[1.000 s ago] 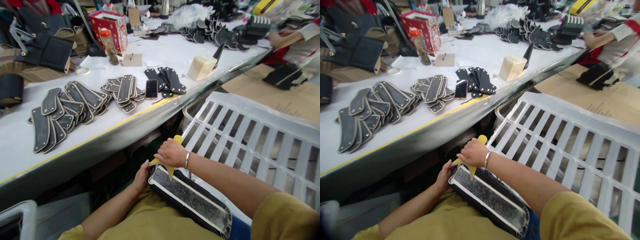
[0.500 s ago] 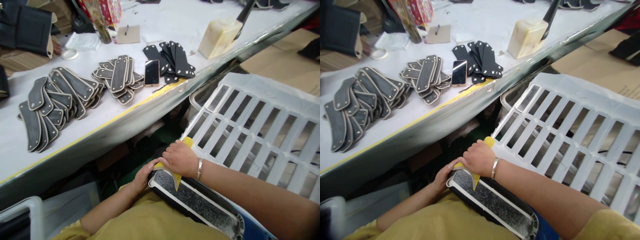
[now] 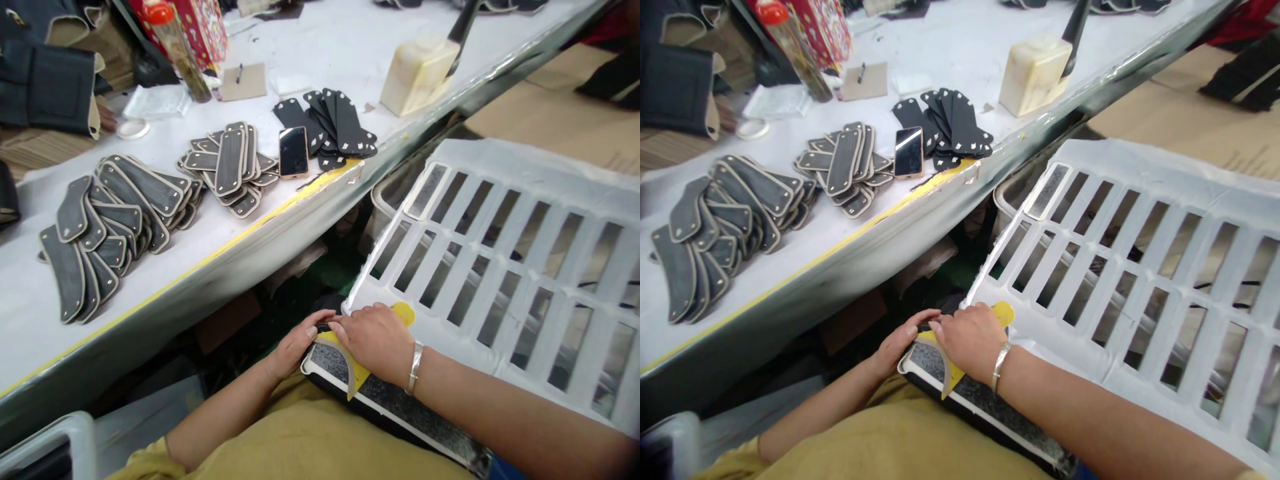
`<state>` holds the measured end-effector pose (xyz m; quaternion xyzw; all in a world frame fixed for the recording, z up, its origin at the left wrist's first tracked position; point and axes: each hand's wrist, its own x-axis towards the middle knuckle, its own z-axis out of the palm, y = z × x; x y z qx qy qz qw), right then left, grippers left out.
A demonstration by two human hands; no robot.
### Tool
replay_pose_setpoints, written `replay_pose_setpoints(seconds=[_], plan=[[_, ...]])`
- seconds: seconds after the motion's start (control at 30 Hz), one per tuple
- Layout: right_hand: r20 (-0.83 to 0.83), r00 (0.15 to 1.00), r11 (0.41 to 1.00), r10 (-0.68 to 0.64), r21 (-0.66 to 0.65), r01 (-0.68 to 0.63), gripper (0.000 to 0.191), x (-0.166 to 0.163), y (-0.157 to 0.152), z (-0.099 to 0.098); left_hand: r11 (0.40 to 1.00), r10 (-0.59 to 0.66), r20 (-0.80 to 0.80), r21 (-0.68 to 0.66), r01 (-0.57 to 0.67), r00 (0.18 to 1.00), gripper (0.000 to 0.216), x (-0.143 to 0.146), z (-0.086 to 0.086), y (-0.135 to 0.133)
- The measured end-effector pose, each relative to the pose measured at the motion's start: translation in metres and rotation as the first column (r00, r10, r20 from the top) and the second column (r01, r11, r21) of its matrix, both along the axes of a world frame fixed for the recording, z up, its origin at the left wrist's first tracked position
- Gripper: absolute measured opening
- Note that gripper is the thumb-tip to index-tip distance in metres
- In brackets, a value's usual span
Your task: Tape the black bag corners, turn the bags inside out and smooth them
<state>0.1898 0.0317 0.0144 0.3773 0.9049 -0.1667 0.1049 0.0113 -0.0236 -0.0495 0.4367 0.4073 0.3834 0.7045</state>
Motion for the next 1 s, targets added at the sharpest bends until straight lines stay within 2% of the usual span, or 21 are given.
replay_pose_setpoints(seconds=[0.1, 0.17, 0.27, 0.33, 0.4, 0.47, 0.53, 0.6, 0.67, 0.7, 0.8, 0.87, 0.9, 0.93, 1.0], plan=[[0.062, 0.996, 0.998, -0.058, 0.026, 0.056, 0.045, 0.001, -0.012, 0.007, 0.998, -0.058, 0.07, 0.017, 0.057, 0.996, 0.046, -0.002, 0.002, 0.002], [0.107, 0.991, 0.996, -0.08, 0.041, 0.076, 0.045, -0.001, -0.018, 0.013, 0.993, -0.115, 0.042, 0.023, 0.115, 0.992, 0.045, -0.005, 0.005, 0.006], [0.178, 0.977, 0.992, -0.118, 0.071, 0.107, 0.048, -0.003, -0.024, 0.023, 0.977, -0.213, -0.031, -0.034, 0.212, 0.976, 0.045, -0.01, 0.012, 0.014], [0.21, 0.966, 0.986, -0.151, 0.096, 0.133, 0.05, 0.003, -0.027, 0.031, 0.968, -0.239, -0.005, -0.086, 0.237, 0.971, 0.042, -0.011, 0.015, 0.017], [0.235, 0.944, 0.97, -0.232, 0.126, 0.207, 0.05, 0.015, -0.033, 0.042, 0.961, -0.226, 0.088, -0.144, 0.237, 0.97, 0.042, -0.01, 0.017, 0.018], [0.247, 0.898, 0.931, -0.363, 0.125, 0.342, 0.049, 0.031, -0.044, 0.056, 0.957, -0.205, 0.165, -0.173, 0.233, 0.965, 0.044, -0.009, 0.017, 0.016], [0.227, 0.865, 0.892, -0.448, 0.038, 0.451, 0.047, 0.047, -0.058, 0.072, 0.961, -0.221, 0.163, -0.132, 0.244, 0.962, 0.044, -0.01, 0.017, 0.015], [0.153, 0.866, 0.855, -0.476, -0.15, 0.496, 0.043, 0.059, -0.076, 0.088, 0.964, -0.264, 0.049, -0.003, 0.265, 0.963, 0.041, -0.011, 0.018, 0.017], [0.048, 0.842, 0.77, -0.537, -0.38, 0.513, 0.039, 0.064, -0.097, 0.099, 0.95, -0.28, -0.089, 0.116, 0.29, 0.956, 0.039, -0.013, 0.02, 0.019], [0.002, 0.803, 0.698, -0.595, -0.495, 0.518, 0.038, 0.065, -0.108, 0.101, 0.943, -0.272, -0.139, 0.156, 0.293, 0.952, 0.038, -0.015, 0.021, 0.02], [-0.067, 0.604, 0.435, -0.794, -0.758, 0.487, 0.038, 0.059, -0.141, 0.092, 0.949, -0.209, -0.179, 0.201, 0.244, 0.961, 0.042, -0.023, 0.02, 0.014], [-0.04, 0.439, 0.263, -0.898, -0.848, 0.46, 0.038, 0.052, -0.159, 0.078, 0.956, -0.131, -0.198, 0.235, 0.176, 0.971, 0.046, -0.031, 0.018, 0.001], [-0.035, 0.365, 0.209, -0.93, -0.869, 0.449, 0.038, 0.048, -0.165, 0.07, 0.96, -0.066, -0.222, 0.25, 0.122, 0.973, 0.047, -0.036, 0.017, -0.007], [-0.043, 0.302, 0.18, -0.952, -0.879, 0.443, 0.037, 0.042, -0.171, 0.063, 0.965, 0.02, -0.252, 0.258, 0.047, 0.968, 0.048, -0.04, 0.017, -0.015], [-0.091, 0.21, 0.18, -0.973, -0.87, 0.458, 0.036, 0.029, -0.178, 0.051, 0.962, 0.215, -0.297, 0.229, -0.149, 0.93, 0.048, -0.045, 0.018, -0.03]])
